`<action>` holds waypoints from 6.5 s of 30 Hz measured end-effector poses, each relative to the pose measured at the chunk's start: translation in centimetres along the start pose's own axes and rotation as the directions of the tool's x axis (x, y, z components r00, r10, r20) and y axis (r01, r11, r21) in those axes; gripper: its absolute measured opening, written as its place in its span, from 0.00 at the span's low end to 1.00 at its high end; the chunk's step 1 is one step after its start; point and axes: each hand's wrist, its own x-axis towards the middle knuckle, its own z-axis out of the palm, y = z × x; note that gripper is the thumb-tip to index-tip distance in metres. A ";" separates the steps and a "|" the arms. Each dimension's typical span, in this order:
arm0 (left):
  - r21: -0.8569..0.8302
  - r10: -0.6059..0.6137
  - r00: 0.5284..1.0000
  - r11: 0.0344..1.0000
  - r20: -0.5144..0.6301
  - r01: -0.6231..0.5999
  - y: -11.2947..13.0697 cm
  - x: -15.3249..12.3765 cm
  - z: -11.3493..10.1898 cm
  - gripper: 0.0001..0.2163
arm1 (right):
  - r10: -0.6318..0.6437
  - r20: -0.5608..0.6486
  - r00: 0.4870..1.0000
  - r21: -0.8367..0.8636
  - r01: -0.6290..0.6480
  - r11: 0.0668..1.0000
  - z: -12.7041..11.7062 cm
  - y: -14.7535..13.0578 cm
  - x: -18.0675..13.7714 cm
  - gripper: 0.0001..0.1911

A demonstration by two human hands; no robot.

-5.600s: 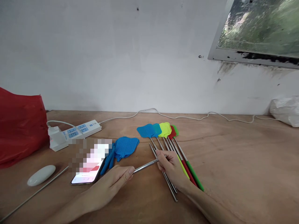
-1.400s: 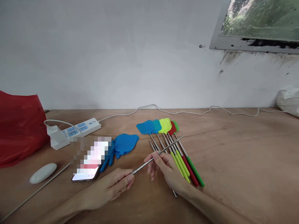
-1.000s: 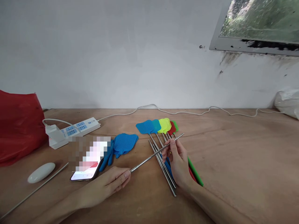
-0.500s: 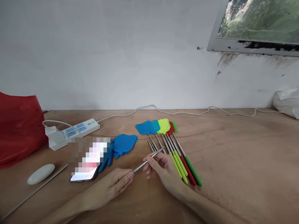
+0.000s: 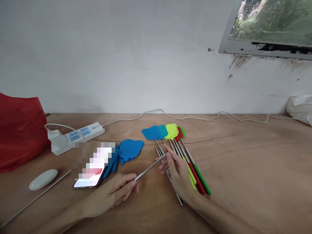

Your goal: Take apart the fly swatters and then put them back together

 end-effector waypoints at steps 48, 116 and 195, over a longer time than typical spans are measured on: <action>0.184 0.043 0.957 0.983 -0.286 0.011 -0.7 0.9 0.7 0.14 | -0.098 0.431 0.897 -0.636 0.379 0.672 -0.4 -1.3 -0.2 0.13; 0.562 0.445 0.895 0.748 -0.030 -0.353 -0.9 1.2 1.6 0.18 | -0.297 0.019 0.955 -0.832 0.180 0.525 -3.8 0.6 4.0 0.05; 0.559 0.390 0.831 0.820 -0.396 -0.119 -1.7 0.8 0.4 0.15 | 0.072 0.173 0.982 -0.243 -0.029 0.970 -2.5 -0.2 2.3 0.18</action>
